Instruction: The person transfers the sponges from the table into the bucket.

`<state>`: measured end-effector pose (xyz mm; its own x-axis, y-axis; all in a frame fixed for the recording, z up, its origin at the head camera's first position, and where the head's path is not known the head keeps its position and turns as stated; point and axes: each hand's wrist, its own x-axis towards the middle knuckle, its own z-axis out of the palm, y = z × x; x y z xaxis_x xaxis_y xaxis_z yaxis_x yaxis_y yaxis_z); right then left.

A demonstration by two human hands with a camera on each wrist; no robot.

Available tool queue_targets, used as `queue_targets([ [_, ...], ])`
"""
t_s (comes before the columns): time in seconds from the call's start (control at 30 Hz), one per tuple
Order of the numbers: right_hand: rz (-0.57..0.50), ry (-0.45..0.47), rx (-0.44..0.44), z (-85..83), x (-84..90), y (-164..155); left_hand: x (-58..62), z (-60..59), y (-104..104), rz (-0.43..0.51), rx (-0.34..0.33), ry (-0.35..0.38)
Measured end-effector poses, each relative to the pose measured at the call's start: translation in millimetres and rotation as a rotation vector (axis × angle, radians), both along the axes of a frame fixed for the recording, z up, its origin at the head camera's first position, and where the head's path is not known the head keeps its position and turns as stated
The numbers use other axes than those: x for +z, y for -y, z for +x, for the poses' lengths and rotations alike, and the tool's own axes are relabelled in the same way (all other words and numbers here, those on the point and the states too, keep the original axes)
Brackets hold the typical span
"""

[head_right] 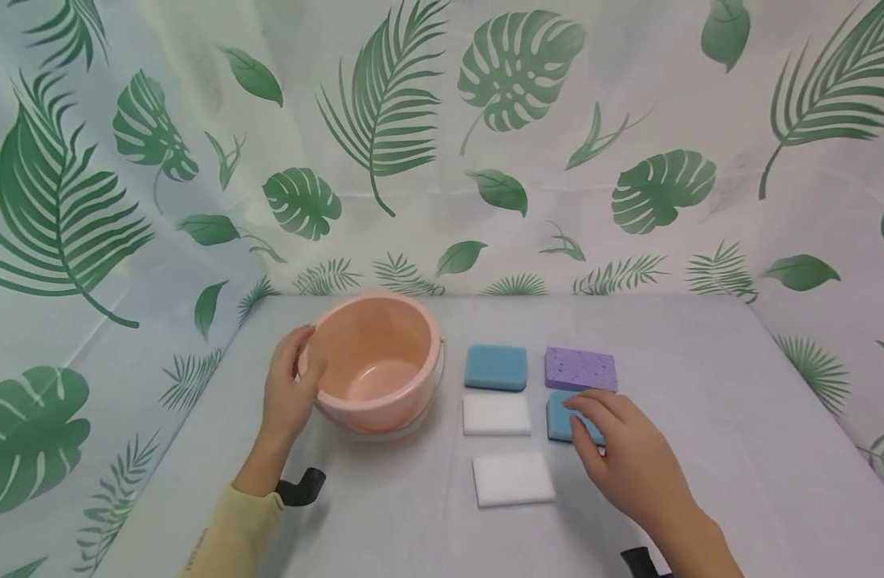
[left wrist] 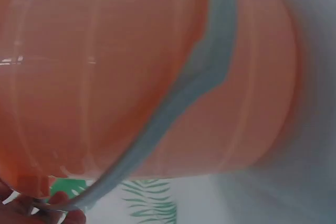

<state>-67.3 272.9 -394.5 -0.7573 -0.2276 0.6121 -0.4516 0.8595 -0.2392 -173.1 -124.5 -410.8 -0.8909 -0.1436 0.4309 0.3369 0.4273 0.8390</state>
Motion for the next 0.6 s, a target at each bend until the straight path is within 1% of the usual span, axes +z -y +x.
queue_targets([
  [0.1,0.030,0.058,0.057,-0.5,-8.9,7.0,-6.2,-1.7,-0.9,0.026,-0.042,0.047],
  [0.17,0.044,0.108,0.097,-0.7,-13.9,11.2,-9.7,-2.2,-1.9,0.046,-0.060,0.053],
  [0.27,0.059,0.214,0.150,-1.0,-21.0,17.3,-13.8,-2.6,-3.3,0.067,-0.060,0.051],
  [0.37,0.090,0.351,0.173,-0.9,-29.4,22.9,-15.8,-2.8,-4.4,0.078,-0.058,0.024],
  [0.5,0.163,0.526,0.162,-1.3,-44.6,29.8,-17.5,-3.5,-2.7,0.037,-0.070,-0.044],
  [0.6,0.215,0.591,0.161,-1.3,-56.9,34.4,-19.6,-5.2,0.0,-0.032,-0.071,-0.095],
])
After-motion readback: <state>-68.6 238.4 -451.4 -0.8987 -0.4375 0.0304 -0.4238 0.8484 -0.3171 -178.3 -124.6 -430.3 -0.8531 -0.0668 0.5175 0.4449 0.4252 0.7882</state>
